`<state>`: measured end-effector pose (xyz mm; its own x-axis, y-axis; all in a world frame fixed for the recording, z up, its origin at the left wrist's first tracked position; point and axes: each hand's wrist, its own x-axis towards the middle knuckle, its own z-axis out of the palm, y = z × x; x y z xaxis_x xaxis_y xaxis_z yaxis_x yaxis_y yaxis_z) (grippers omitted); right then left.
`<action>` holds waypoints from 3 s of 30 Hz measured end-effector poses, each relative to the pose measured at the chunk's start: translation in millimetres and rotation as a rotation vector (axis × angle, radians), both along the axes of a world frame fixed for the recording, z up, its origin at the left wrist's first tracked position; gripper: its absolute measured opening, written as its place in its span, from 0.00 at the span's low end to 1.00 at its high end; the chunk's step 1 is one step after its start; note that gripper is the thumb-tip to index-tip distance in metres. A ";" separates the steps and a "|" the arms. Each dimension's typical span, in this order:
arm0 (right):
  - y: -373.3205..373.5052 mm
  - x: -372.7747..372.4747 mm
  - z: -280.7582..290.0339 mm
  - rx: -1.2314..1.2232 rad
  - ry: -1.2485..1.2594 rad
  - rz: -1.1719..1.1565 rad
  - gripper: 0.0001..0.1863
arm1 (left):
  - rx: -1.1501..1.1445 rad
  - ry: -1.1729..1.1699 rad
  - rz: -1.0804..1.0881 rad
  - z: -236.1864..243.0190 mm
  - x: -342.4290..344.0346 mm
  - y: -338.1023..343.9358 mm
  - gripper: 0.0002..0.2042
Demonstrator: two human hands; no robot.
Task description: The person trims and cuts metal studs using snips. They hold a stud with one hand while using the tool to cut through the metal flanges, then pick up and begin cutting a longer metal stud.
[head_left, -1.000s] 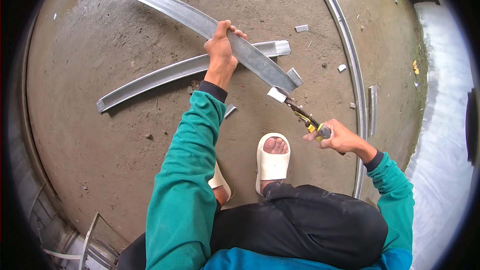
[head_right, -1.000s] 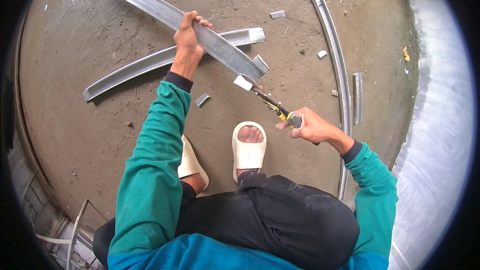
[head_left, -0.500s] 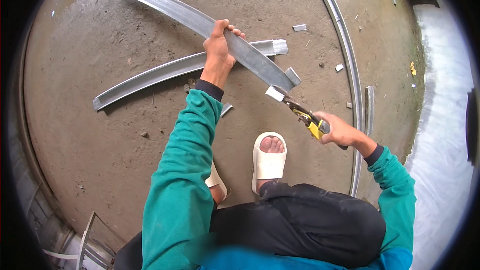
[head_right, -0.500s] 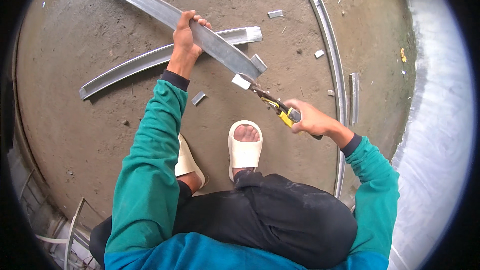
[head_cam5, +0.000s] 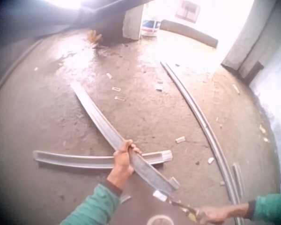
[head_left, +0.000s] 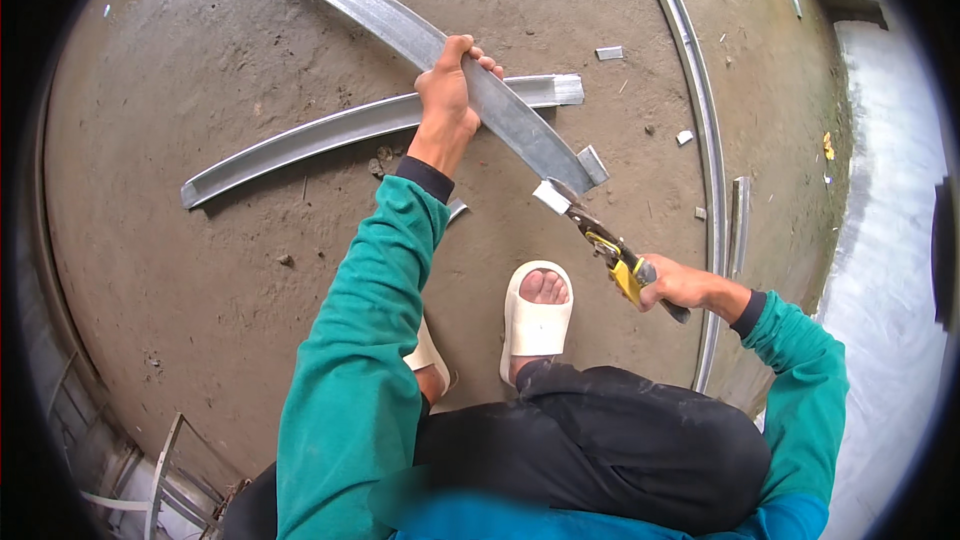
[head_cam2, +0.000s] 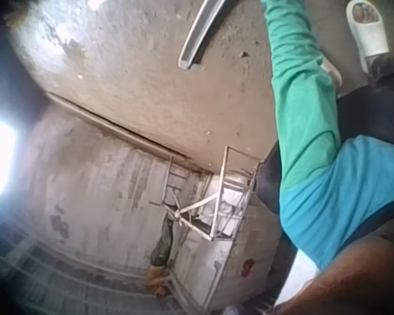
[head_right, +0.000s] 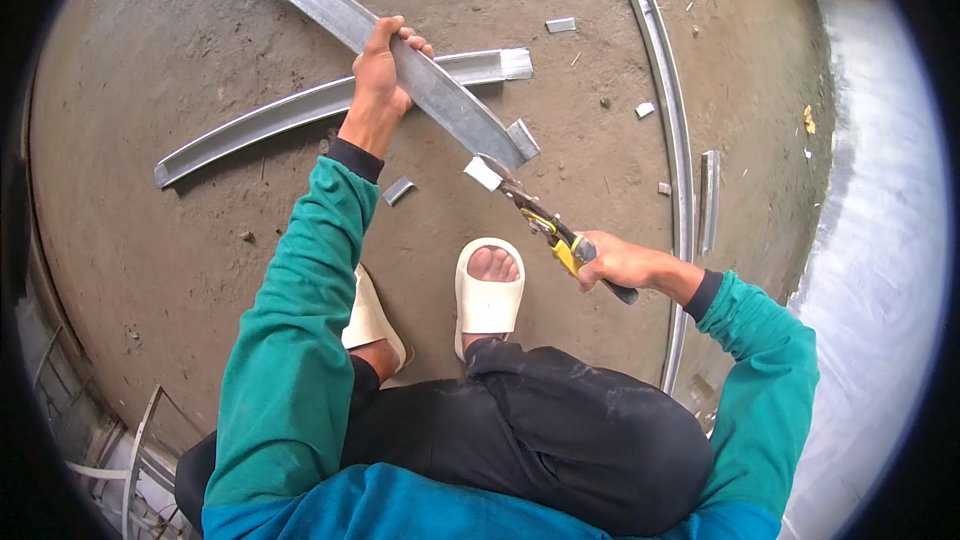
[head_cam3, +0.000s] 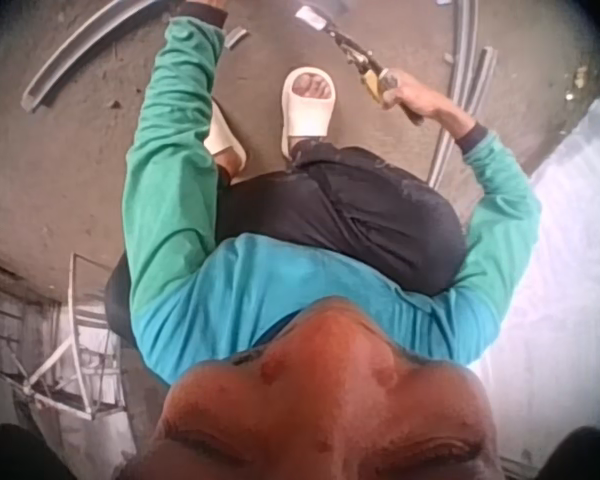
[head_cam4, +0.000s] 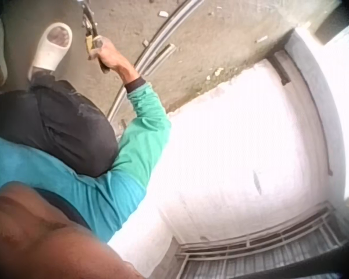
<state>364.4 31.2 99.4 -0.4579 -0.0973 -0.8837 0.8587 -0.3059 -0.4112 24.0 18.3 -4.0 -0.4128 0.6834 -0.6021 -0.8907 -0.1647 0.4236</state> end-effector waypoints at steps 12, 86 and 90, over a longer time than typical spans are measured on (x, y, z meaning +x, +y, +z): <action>-9.3 -2.0 1.4 0.150 -0.035 0.146 0.17 | -0.030 0.058 -0.057 0.8 4.7 4.2 0.09; -112.7 61.6 -45.5 1.477 -0.316 0.147 0.31 | 0.149 0.305 0.556 75.2 -5.1 2.1 0.13; -70.3 -31.7 3.7 1.014 0.404 -0.863 0.33 | 0.145 0.255 0.513 90.6 26.2 3.7 0.16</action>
